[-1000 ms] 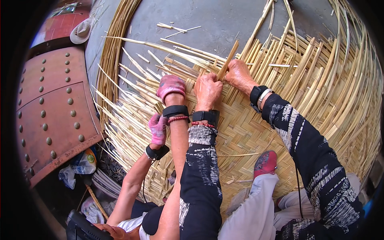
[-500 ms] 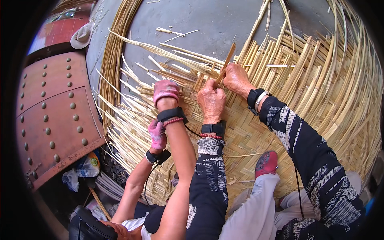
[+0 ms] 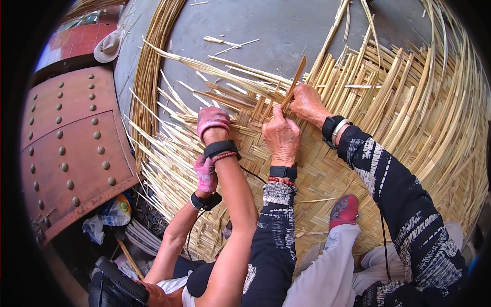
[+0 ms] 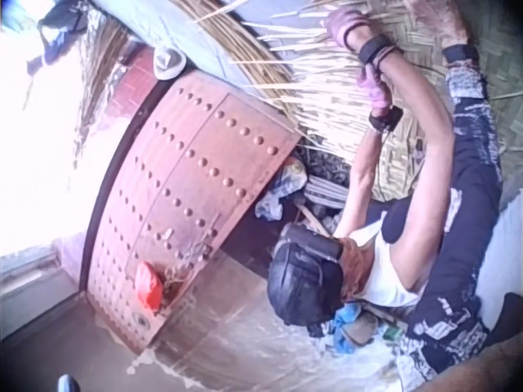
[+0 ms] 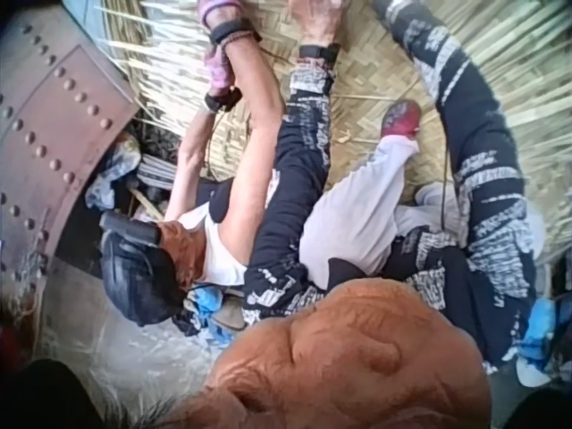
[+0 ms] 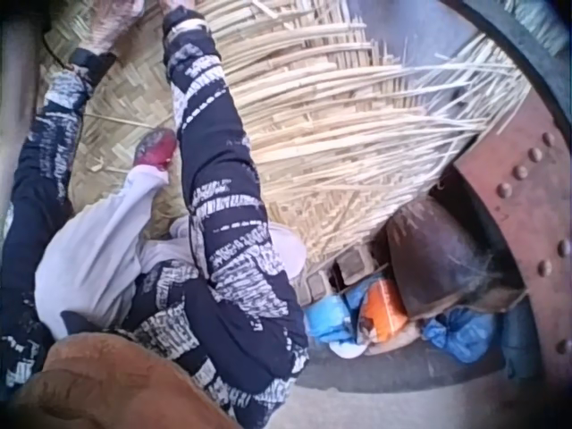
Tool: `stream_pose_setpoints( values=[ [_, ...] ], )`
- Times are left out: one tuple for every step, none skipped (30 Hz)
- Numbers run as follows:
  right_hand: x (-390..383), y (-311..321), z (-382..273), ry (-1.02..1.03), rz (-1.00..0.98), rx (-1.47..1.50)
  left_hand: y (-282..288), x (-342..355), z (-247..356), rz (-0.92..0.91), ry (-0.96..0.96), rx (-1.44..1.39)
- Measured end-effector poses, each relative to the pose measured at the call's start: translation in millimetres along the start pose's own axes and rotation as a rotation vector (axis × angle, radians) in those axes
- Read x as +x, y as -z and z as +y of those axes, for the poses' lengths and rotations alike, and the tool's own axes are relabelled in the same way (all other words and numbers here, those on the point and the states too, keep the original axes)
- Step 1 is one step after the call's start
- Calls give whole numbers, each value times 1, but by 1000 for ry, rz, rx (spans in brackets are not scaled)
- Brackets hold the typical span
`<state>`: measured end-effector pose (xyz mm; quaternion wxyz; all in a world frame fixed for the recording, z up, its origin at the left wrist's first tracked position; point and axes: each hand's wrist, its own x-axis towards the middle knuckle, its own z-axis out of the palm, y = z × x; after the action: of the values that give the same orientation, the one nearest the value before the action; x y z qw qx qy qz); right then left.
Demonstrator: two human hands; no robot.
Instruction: Weaving a large mat out of split bamboo strips by hand.
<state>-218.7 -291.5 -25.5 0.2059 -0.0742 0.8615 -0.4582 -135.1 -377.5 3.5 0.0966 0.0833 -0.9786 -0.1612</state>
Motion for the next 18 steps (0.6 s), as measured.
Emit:
stream_pose_setpoints(
  values=[
    [0,0,0,5,-5,1,1,-1,3,3,5,4],
    [0,0,0,5,-7,4,2,-3,6,-32,43,32],
    [1,-1,0,7,-9,7,3,-4,9,-66,81,61],
    [0,0,-2,0,3,16,2,-7,10,-80,91,100],
    [0,1,-3,-1,9,20,1,-8,10,-79,96,103],
    [0,3,-4,-17,-10,-5,0,-8,11,-85,106,102],
    [-2,8,-5,-39,-26,-34,-2,-8,13,-95,111,95],
    [-1,6,0,-43,-25,-37,-2,-7,15,-111,132,78],
    [0,2,7,-14,11,-4,-3,-8,16,-115,131,74],
    [0,1,2,23,44,36,-1,-7,14,-106,160,43],
    [0,2,-1,25,43,40,0,-7,12,-96,189,11],
    [0,4,-5,1,6,4,1,-8,11,-95,189,15],
    [-1,7,-8,-27,-28,-35,3,-8,13,-109,238,-30],
    [-1,5,-7,-11,-1,-66,4,-9,15,-122,287,-75],
    [-1,4,-6,-12,0,-65,2,-9,15,-124,286,-74],
    [-2,4,-5,-8,16,-66,1,-11,15,-121,284,-75],
    [-3,4,-3,-4,33,-67,-1,-12,15,-119,281,-75],
    [-2,3,-1,-8,35,-67,-3,-14,15,-122,279,-76]
  ],
)
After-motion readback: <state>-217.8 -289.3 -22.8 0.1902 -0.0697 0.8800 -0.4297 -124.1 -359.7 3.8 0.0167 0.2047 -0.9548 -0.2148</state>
